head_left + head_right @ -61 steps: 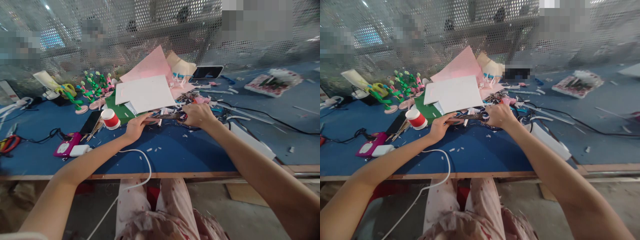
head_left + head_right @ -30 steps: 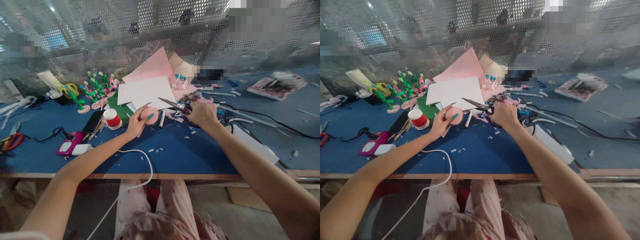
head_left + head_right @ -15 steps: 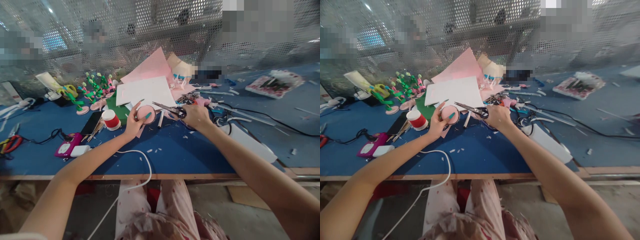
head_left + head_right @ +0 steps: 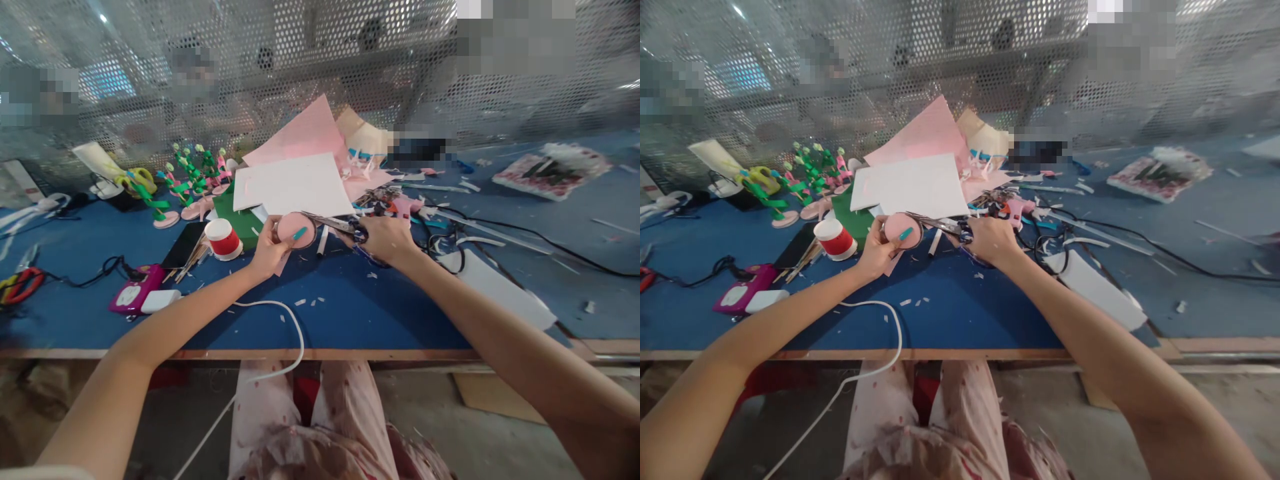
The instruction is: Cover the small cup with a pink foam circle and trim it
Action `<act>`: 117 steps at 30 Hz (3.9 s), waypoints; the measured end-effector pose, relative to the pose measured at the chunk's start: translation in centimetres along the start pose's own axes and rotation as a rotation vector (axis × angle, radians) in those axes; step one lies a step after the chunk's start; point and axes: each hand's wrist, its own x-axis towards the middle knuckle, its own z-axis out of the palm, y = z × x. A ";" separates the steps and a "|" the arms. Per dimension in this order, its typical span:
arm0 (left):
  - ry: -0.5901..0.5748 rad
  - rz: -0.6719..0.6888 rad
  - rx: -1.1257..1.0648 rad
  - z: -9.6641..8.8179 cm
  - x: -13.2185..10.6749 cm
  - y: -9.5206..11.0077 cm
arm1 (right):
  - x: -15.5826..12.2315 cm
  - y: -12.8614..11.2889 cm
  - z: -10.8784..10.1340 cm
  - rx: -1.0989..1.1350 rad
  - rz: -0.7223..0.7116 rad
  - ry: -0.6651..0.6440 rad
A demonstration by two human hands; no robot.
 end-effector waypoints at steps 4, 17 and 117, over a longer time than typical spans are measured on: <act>-0.042 0.012 -0.011 -0.2 0.0 -0.4 | -0.1 -0.2 -0.2 -0.015 -0.035 -0.029; -0.108 0.069 0.008 -0.3 0.1 -0.6 | -0.6 0.3 -1.9 -0.056 -0.032 -0.083; -0.150 0.167 0.273 -0.4 -0.1 -0.1 | -0.4 1.1 -1.0 -0.060 -0.067 0.062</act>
